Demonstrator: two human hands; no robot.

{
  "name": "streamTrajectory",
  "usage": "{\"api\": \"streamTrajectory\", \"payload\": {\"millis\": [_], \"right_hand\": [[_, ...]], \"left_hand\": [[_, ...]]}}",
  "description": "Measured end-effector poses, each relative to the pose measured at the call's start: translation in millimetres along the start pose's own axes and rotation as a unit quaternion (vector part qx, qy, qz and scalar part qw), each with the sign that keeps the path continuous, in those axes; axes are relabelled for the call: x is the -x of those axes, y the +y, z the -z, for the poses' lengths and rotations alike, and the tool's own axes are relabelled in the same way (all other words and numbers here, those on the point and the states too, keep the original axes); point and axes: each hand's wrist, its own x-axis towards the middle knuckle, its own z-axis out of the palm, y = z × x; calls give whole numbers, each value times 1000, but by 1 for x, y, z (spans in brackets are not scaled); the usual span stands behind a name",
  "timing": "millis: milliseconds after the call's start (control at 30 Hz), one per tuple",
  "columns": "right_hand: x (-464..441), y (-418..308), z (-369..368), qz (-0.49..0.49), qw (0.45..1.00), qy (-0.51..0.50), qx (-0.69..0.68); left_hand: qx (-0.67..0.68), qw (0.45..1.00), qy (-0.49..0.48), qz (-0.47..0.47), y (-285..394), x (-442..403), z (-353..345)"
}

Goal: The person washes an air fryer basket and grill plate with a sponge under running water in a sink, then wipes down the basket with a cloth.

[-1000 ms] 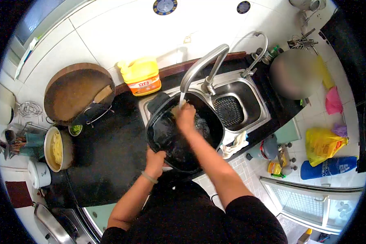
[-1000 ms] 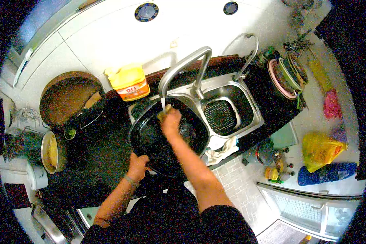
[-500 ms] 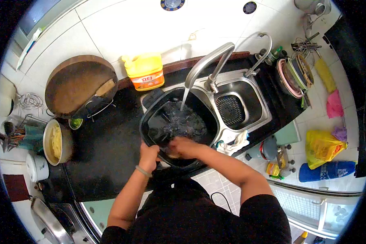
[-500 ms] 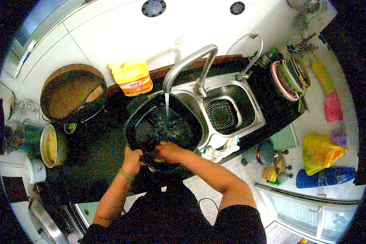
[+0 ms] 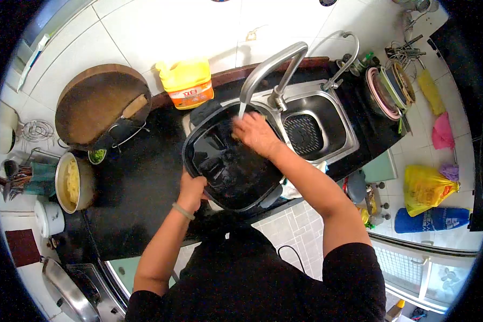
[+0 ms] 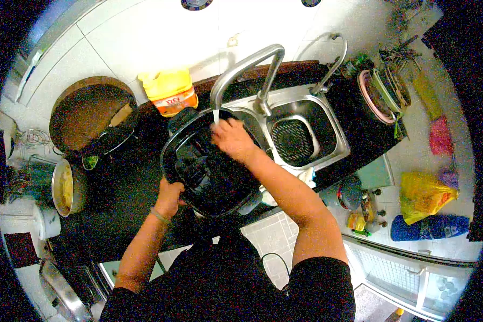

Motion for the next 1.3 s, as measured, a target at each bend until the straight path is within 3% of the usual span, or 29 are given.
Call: {"api": "streamTrajectory", "payload": {"millis": [33, 67, 133, 233, 267, 333, 367, 433, 500, 533, 567, 600, 667, 733, 800, 900, 1000, 1033, 1067, 1133, 1200, 1233, 1267, 1300], "right_hand": [[-7, 2, 11, 18, 996, 81, 29], [-6, 10, -3, 40, 995, 46, 73], [6, 6, -14, 49, 975, -79, 200], [32, -17, -32, 48, 929, -271, 245], [41, -26, -33, 41, 913, -360, 190], [44, -42, -19, -81, 918, -384, 49], [43, -52, -11, -80, 918, -386, 49], [34, -73, -3, -174, 867, -461, -75], [30, -96, -4, -72, 859, -477, -174], [19, -107, 5, -97, 830, -487, -252], [30, -118, -27, -151, 849, -382, -333], [31, -120, -24, -153, 849, -380, -333], [34, -118, -17, -112, 835, -229, -488], [36, -104, 25, -118, 846, -252, -456], [31, -82, 48, -45, 913, -371, -163], [25, -60, 25, -135, 923, -359, 20], [23, -82, -9, -160, 907, -380, -87], [18, -86, -22, 0, 889, -421, -181], [17, -97, -33, -55, 878, -386, -277], [8, -112, -35, -140, 917, -187, -323], [-6, -102, -39, -160, 951, -23, -264], [-14, -88, -42, -132, 972, 8, -196], [-21, -69, -44, -140, 973, -8, -185], [-25, -55, -55, -166, 970, 39, -174]], "left_hand": [[-7, 1000, 8, -10, -1, -1, 0], [-15, 1000, 15, -21, -2, -1, 0], [2, 1000, 22, -14, 3, 2, -1], [35, 998, 43, -1, 3, -4, 0], [44, 997, 58, 5, 2, -6, 3], [58, 997, 53, -8, 1, -10, 4], [69, 996, 48, -19, 0, -11, 5], [62, 996, 59, -21, -6, -17, 2], [53, 996, 68, -26, -9, -20, -3], [87, 994, 56, -44, -9, -20, -7], [120, 990, 44, -61, -9, -20, -10], [119, 990, 43, -61, -11, -23, -7], [141, 984, 59, -90, -17, -31, 3], [97, 990, 71, -77, -1, -23, 6], [52, 993, 83, -64, 6, -18, 8], [91, 992, 60, -70, 10, -16, 3], [79, 990, 78, -83, 10, -19, 1], [101, 989, 63, -88, 6, -24, 1], [124, 986, 48, -96, 2, -28, 1], [136, 987, 26, -78, 2, -27, 1], [149, 987, 6, -58, 2, -22, -2], [144, 988, 29, -51, 5, -16, -6], [137, 988, 51, -45, 8, -13, -8], [136, 988, 51, -46, 8, -12, -8]]}}
